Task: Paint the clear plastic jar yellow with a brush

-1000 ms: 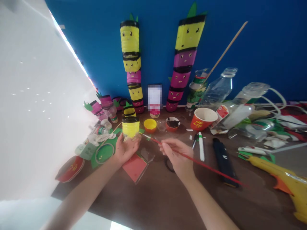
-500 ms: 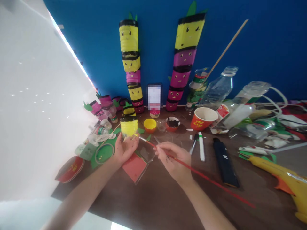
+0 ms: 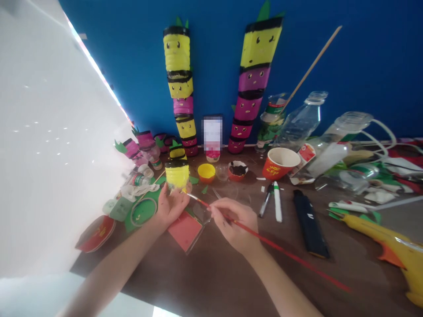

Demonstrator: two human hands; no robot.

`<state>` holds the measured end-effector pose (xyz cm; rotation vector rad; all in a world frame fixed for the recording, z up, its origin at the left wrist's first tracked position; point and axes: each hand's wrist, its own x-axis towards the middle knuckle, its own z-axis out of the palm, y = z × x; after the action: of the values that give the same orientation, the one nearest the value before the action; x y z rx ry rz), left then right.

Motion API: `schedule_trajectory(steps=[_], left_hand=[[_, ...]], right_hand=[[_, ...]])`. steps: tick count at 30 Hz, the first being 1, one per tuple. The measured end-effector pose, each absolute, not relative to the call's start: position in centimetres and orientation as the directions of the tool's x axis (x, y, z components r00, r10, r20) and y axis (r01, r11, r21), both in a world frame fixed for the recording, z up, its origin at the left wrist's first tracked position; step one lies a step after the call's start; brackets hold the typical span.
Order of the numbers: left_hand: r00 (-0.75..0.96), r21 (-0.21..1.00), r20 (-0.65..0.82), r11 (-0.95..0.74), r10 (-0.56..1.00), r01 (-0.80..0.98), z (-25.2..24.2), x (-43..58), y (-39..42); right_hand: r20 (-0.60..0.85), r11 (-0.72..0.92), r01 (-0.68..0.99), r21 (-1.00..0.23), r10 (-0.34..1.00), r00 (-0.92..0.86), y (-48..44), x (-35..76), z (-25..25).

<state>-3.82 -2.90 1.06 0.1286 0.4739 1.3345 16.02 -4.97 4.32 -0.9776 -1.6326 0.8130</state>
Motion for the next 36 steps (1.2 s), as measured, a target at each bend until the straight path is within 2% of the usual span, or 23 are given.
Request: schedule_trajectory(steps=[4, 9, 13, 17, 21, 25, 27, 32, 36], left_hand=[[0.158, 0.363, -0.250, 0.244, 0.955, -0.899, 1.0, -3.8, -2.9], [0.159, 0.360, -0.214, 0.230, 0.964, -0.904, 0.6, -3.9, -2.7], [0.172, 0.348, -0.242, 0.251, 0.955, -0.903, 0.6, -3.8, -2.6], [0.142, 0.354, -0.280, 0.240, 0.949, -0.904, 0.8, -3.7, -2.4], [0.135, 0.363, -0.291, 0.239, 0.947, -0.901, 0.8, -3.6, -2.4], [0.107, 0.363, -0.278, 0.208, 0.955, -0.908, 0.7, -3.7, -2.3], [0.095, 0.364, -0.283, 0.199, 0.954, -0.910, 0.7, -3.8, -2.2], [0.090, 0.376, -0.252, 0.183, 0.964, -0.908, 1.0, -4.2, -2.1], [0.085, 0.427, -0.230, 0.179, 0.969, -0.887, 1.1, -4.7, -1.8]], right_hand=[[0.420, 0.432, 0.206, -0.878, 0.902, -0.102, -5.1, 15.9, 4.4], [0.437, 0.463, 0.221, -0.859, 0.886, -0.157, -5.2, 15.9, 4.4], [0.469, 0.482, 0.251, -0.839, 0.876, -0.112, -5.2, 15.7, 4.4], [0.530, 0.546, 0.309, -0.779, 0.836, -0.143, -5.4, 15.4, 4.4], [0.537, 0.541, 0.289, -0.790, 0.838, -0.100, -5.6, 15.3, 4.2], [0.553, 0.579, 0.293, -0.761, 0.815, -0.173, -5.4, 15.5, 4.0], [0.527, 0.551, 0.276, -0.787, 0.834, -0.161, -5.3, 15.8, 4.1], [0.356, 0.333, 0.211, -0.919, 0.931, 0.083, -4.8, 16.2, 4.4], [0.337, 0.315, 0.238, -0.919, 0.940, 0.056, -3.9, 16.7, 4.2]])
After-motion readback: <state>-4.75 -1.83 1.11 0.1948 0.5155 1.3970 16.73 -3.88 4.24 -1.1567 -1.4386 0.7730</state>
